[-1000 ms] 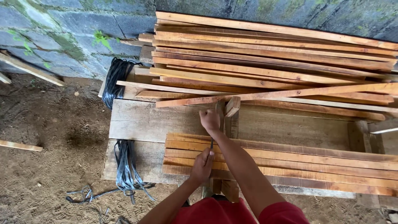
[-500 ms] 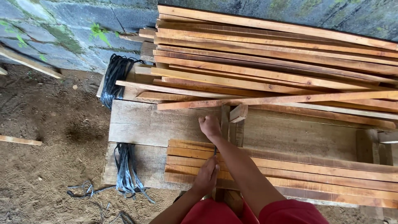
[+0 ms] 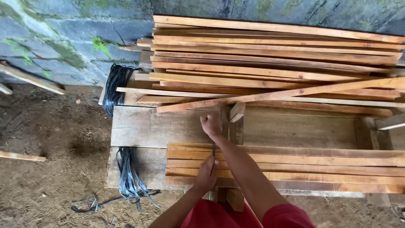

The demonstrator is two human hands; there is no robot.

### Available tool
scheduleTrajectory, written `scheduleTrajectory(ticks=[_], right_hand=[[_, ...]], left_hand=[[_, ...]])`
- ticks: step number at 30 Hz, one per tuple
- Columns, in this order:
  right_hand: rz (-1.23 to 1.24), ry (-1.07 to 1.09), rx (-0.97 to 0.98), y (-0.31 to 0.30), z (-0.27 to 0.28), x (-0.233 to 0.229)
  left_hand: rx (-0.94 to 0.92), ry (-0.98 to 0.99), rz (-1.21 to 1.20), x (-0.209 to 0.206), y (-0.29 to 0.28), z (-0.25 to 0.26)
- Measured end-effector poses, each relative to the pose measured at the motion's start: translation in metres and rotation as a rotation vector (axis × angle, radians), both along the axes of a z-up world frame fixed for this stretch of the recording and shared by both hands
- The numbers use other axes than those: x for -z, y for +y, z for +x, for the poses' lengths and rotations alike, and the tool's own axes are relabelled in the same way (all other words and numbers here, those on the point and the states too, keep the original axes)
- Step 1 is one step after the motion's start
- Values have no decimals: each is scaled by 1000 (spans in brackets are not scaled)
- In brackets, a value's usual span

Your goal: Organizing wooden planks into groups and securing them with plastic straps.

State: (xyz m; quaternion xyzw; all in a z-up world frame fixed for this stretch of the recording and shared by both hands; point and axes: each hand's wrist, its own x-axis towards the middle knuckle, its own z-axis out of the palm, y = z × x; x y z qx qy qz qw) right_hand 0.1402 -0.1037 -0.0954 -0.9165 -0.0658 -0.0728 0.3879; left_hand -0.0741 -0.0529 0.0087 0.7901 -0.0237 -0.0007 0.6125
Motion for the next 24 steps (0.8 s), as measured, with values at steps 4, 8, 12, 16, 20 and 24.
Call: scheduleTrajectory(ticks=[4, 8, 12, 16, 20, 24], right_hand=[[-257, 211, -33, 2, 0, 21], [-108, 181, -154, 3, 0, 24], [-72, 245, -195, 8, -1, 14], [-59, 188, -211, 6, -3, 27], [-58, 123, -180, 6, 5, 24], [-84, 383, 73, 13, 5, 10]], left_hand=[[50, -78, 54, 0, -5, 1], [90, -76, 34, -4, -3, 4], [91, -86, -52, -18, 0, 10], [86, -162, -68, -23, 1, 11], [37, -57, -86, -15, 1, 12], [-195, -4, -384, -54, -11, 23]])
